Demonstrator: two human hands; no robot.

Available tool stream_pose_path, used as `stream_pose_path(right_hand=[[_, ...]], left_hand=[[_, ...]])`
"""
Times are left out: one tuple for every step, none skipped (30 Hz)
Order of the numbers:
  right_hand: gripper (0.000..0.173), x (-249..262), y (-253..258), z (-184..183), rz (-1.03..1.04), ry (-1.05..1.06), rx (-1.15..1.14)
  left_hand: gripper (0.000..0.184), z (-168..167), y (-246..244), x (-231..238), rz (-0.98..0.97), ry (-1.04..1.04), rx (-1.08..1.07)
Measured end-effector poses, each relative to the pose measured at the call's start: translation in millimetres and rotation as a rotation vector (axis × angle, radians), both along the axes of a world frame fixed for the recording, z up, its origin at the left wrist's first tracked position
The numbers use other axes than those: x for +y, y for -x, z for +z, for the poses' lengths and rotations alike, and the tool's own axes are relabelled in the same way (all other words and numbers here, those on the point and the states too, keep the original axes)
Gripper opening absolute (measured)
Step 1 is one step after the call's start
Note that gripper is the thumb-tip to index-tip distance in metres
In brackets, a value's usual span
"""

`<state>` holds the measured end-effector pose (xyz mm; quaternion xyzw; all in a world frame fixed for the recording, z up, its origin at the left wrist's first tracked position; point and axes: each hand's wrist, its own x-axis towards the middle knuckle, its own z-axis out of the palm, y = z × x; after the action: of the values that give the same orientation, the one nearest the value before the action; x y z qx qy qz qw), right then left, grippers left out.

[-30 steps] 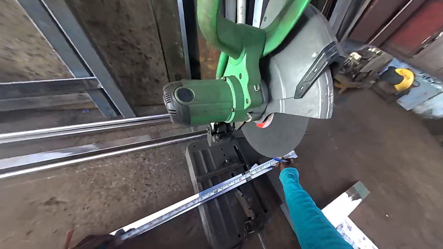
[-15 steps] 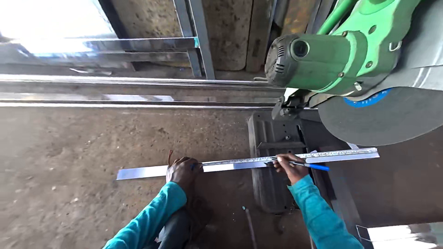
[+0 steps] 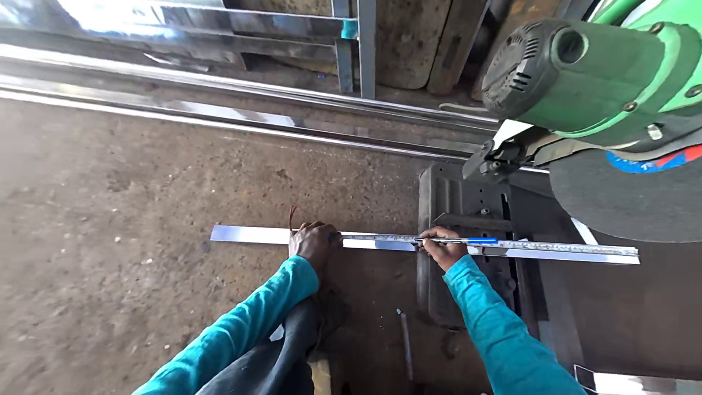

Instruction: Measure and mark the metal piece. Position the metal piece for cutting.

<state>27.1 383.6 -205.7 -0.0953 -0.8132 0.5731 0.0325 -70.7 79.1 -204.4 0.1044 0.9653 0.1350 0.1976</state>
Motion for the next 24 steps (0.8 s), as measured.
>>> stream_pose_path(right_hand=[[0.018,-4.3,1.6,-2.3,0.018,-0.026,-0.005],[0.018,-8.2,3.2,-4.2,0.024,-0.055,-0.010],[0.018,-11.0,4.2,-4.3,0.029,-0.085,-0.027],[0.018,-13.3,4.5,-1.9,0.034,-0.115,-0.061],[0.017,-15.1,4.6,0.4,0.037,-0.142,-0.090],[0.017,-16.2,5.0,0.8,0.038,-0.165,-0.105],[0.016,-17.0,5.5,1.1,0.041,-0.178,-0.114],[0.016,-17.4,6.1,1.0,0.044,-0.187,-0.118],[0.016,-18.0,6.7,0.8,0.046,-0.192,-0.114],[0.016,-18.7,7.3,0.7,0.047,-0.196,-0.105],[0.016,-20.0,8.0,0.7,0.049,-0.197,-0.093],[0.016,-21.8,8.5,1.0,0.053,-0.197,-0.081],[0.016,-24.3,8.8,2.1,0.057,-0.198,-0.072],[0.017,-26.9,9.1,2.6,0.064,-0.201,-0.072],[0.017,-29.2,9.7,2.7,0.072,-0.203,-0.077],[0.017,-31.3,10.5,2.6,0.078,-0.209,-0.087],[0.017,-33.0,11.6,2.3,0.080,-0.216,-0.094],[0.016,-34.5,12.6,2.0,0.083,-0.222,-0.098],[0.016,-35.3,13.6,0.7,0.086,-0.230,-0.096],[0.017,-35.6,14.4,-0.4,0.087,-0.239,-0.097],[0.016,-35.7,15.0,-0.9,0.088,-0.244,-0.104],[0.016,-35.4,15.5,-1.0,0.088,-0.252,-0.112],[0.016,-35.1,16.0,-1.2,0.092,-0.262,-0.111],[0.017,-35.0,16.3,-1.5,0.097,-0.271,-0.111]], left_hand=[[0.026,-0.5,0.4,-0.2,-0.002,-0.006,0.002],[0.026,-0.5,1.0,-0.2,-0.004,-0.006,-0.002],[0.026,-0.3,1.6,-0.4,-0.009,-0.011,-0.005],[0.026,-0.2,1.7,-1.0,-0.013,-0.020,-0.006],[0.025,0.0,1.1,-1.1,-0.014,-0.025,-0.001],[0.025,1.0,0.7,-0.7,-0.009,-0.027,-0.001],[0.025,2.1,0.7,0.0,-0.003,-0.025,-0.006],[0.025,3.3,0.9,0.8,0.002,-0.020,-0.015],[0.025,3.9,1.2,1.3,0.003,-0.013,-0.022],[0.025,4.2,1.6,1.8,0.002,-0.005,-0.026],[0.025,4.4,2.0,1.9,0.001,0.004,-0.032],[0.025,4.9,2.3,2.1,0.000,0.008,-0.038],[0.026,5.6,2.4,2.3,-0.001,0.008,-0.040],[0.026,6.2,2.2,2.3,-0.002,0.006,-0.041],[0.025,6.1,2.3,2.3,-0.002,0.003,-0.040],[0.025,5.3,2.7,2.0,-0.003,0.002,-0.035],[0.025,4.0,3.1,1.6,-0.006,0.003,-0.028],[0.025,3.9,3.5,1.4,-0.006,0.005,-0.031],[0.025,4.4,3.9,1.5,-0.003,0.007,-0.039],[0.025,3.6,4.1,1.4,-0.002,0.008,-0.042],[0.025,3.7,4.2,1.5,0.000,0.010,-0.047],[0.025,4.1,4.1,2.0,0.000,0.011,-0.047],[0.025,4.7,4.3,2.6,0.000,0.015,-0.049],[0.025,6.0,4.4,3.1,-0.001,0.023,-0.053]])
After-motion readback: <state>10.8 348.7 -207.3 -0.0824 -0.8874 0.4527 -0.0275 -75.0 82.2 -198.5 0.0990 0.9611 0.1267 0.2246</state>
